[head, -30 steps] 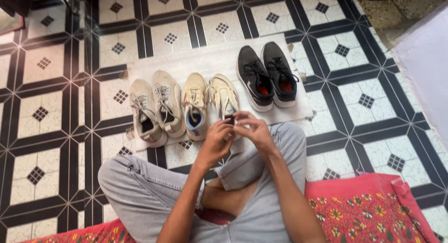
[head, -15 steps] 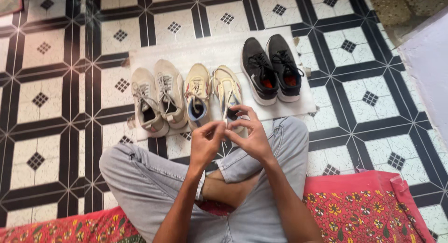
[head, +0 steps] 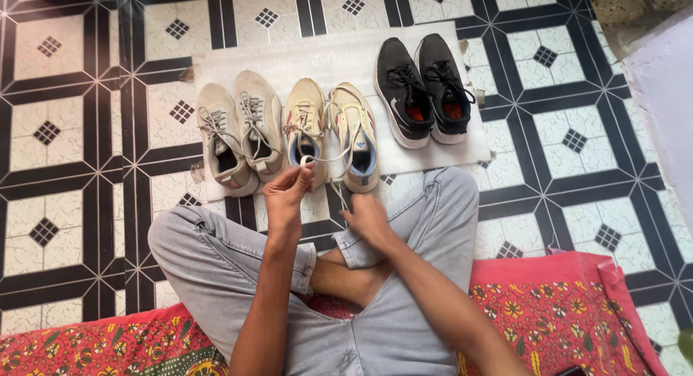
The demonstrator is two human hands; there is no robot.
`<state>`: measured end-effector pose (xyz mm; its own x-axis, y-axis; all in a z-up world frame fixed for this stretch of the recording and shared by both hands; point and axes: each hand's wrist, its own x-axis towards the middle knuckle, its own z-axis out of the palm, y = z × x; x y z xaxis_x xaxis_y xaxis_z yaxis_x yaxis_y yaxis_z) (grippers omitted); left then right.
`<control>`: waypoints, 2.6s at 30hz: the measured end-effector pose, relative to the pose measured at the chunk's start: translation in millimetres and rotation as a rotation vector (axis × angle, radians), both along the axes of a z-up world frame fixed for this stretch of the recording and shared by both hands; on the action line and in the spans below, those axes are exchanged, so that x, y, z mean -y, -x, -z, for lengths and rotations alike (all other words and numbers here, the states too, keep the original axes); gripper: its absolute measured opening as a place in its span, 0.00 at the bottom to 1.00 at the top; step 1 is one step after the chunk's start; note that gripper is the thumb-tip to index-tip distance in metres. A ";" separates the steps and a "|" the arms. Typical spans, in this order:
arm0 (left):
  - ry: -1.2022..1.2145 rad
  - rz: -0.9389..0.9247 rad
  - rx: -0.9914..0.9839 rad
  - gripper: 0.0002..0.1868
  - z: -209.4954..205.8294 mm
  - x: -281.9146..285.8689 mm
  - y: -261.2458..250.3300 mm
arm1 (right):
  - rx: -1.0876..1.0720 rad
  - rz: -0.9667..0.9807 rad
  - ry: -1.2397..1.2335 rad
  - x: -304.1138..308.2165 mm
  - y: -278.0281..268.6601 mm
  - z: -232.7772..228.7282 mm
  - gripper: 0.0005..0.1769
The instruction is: The person sits cross-legged on the floor and laces a pair of beige sneakers. They thread the laces through the eyelets, pull them tight, and tie a knot, repeating the process to secure the shoe.
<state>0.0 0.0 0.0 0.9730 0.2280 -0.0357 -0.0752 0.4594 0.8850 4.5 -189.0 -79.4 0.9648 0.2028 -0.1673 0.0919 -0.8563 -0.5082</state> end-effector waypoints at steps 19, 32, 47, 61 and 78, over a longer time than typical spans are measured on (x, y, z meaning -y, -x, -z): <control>0.007 0.027 0.017 0.12 -39.4 0.1 26.9 | -0.501 0.320 -1.550 43.9 20.3 -119.4 0.09; -0.020 0.248 -0.157 0.11 -67.7 41.1 46.1 | -0.387 0.327 -1.500 25.0 28.9 -127.1 0.06; -0.019 0.420 -0.179 0.11 -48.7 34.9 43.1 | -0.305 0.250 -1.245 35.3 32.0 -138.4 0.07; 0.034 0.450 -0.259 0.13 -47.1 42.4 49.3 | 0.039 0.152 -1.023 34.0 40.8 -145.9 0.05; -0.167 0.460 -0.073 0.12 -82.9 71.3 80.6 | 0.555 0.063 -0.082 -2.2 -31.8 -32.7 0.15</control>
